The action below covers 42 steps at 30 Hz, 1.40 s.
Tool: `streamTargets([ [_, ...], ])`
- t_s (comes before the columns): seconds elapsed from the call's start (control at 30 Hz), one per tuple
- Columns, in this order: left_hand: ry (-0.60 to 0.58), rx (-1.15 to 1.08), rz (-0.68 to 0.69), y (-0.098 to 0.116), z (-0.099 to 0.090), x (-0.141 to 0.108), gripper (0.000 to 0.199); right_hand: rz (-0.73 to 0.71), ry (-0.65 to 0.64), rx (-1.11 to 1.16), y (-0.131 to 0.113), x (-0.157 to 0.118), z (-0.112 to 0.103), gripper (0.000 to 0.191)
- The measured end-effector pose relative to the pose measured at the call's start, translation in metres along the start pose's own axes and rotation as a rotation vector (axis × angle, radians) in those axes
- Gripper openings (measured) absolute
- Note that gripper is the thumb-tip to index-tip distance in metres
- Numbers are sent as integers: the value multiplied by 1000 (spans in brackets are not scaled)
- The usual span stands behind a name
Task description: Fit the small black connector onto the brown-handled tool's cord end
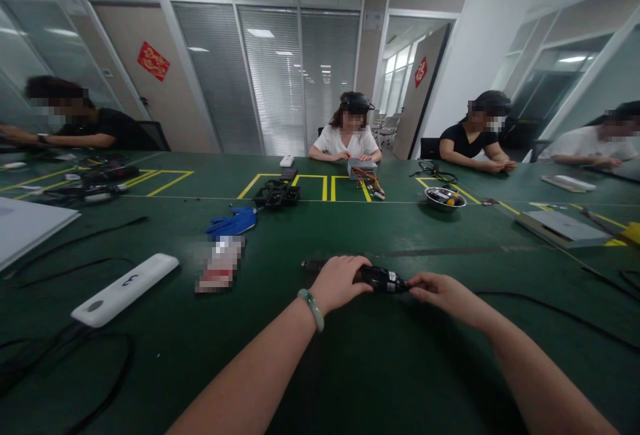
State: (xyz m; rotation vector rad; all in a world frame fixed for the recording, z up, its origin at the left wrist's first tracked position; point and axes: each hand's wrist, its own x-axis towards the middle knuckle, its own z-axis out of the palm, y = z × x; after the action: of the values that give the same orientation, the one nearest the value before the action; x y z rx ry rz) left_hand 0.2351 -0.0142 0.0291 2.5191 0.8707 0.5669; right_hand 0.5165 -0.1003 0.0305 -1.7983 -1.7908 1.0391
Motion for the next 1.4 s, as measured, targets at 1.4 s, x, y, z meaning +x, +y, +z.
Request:
streamTargets([
  [1.4, 23, 87, 29, -40, -5, 2, 42, -52, 157, -165, -17, 22, 25, 27],
])
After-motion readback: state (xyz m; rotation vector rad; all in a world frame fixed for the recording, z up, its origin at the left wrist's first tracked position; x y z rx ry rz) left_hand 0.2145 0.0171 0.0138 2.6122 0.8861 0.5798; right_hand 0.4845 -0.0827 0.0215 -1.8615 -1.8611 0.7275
